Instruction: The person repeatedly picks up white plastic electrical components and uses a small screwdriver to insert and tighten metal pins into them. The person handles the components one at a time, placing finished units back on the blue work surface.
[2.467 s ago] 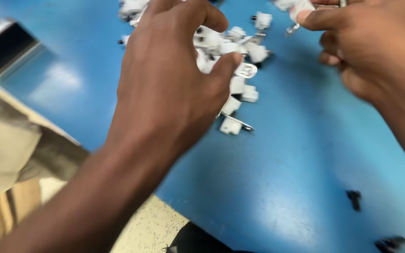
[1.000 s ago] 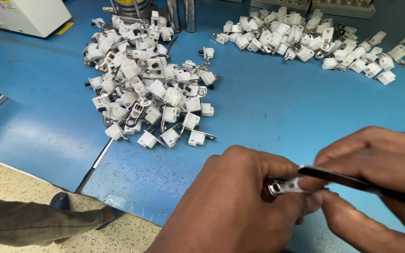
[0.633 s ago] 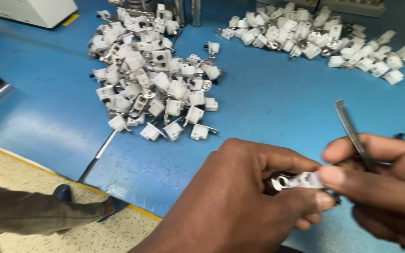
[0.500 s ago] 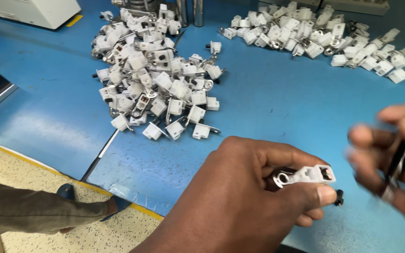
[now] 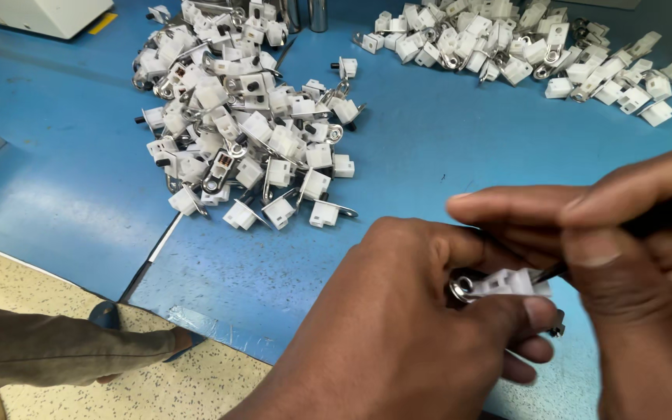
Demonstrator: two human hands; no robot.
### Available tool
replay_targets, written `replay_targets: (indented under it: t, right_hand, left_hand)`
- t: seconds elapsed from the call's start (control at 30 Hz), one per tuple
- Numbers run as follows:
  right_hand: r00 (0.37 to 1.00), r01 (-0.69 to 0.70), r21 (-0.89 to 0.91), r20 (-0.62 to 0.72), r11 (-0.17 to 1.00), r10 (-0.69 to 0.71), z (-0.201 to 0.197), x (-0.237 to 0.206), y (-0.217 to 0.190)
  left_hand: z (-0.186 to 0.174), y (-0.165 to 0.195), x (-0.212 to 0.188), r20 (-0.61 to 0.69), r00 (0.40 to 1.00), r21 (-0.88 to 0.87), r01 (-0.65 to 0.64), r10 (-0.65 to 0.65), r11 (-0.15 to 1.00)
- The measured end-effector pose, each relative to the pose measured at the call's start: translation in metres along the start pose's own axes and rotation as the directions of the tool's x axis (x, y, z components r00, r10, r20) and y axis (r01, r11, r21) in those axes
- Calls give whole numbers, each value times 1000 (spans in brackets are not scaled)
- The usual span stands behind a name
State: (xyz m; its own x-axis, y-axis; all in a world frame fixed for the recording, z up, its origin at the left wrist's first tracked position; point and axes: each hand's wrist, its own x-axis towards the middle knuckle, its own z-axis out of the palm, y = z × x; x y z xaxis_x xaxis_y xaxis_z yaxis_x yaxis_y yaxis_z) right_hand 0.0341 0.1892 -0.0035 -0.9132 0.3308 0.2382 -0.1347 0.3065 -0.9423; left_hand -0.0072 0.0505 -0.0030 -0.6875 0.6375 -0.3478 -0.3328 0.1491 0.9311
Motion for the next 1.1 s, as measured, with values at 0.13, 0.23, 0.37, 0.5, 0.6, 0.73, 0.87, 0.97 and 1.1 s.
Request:
replay_targets:
  t: [0.13, 0.23, 0.37, 0.5, 0.6, 0.73, 0.87, 0.97, 1.1]
  right_hand:
    - [979, -116, 207, 187, 971, 77, -28, 17, 35]
    - [971, -209, 189, 155, 960, 181, -27, 68, 69]
    - [957, -164, -415, 153, 895, 247, 36, 160, 97]
    - [956, 249, -641, 283, 726, -78, 111, 242, 116]
    - [875, 484, -716, 397, 502, -277, 138, 271, 117]
    - [934, 327, -647, 332, 689, -131, 109, 243, 91]
    - [762, 648, -407, 330, 644, -557, 40, 160, 47]
    - [806, 591, -445, 288, 673, -517, 14, 102, 19]
    - [908, 418, -306, 153, 855, -389, -2, 59, 18]
  left_hand:
    - [-13, -2, -2, -22, 993, 174, -107, 112, 979]
    - [-32, -7, -4, -224, 974, 441, 81, 22, 894]
    - [-67, -14, 5, -428, 816, 758, 90, 389, 646]
    - [-78, -27, 10, -303, 763, 831, -82, 572, 550]
    - [-68, -34, 10, -185, 693, 927, -113, 697, 359]
    - [-54, -33, 4, -369, 690, 785, -127, 622, 606]
    - [-51, -14, 17, -536, 725, 343, -282, 433, 896]
    - [-49, 2, 29, -468, 717, 218, -474, 517, 853]
    - [-39, 13, 28, -286, 697, 163, -641, 658, 750]
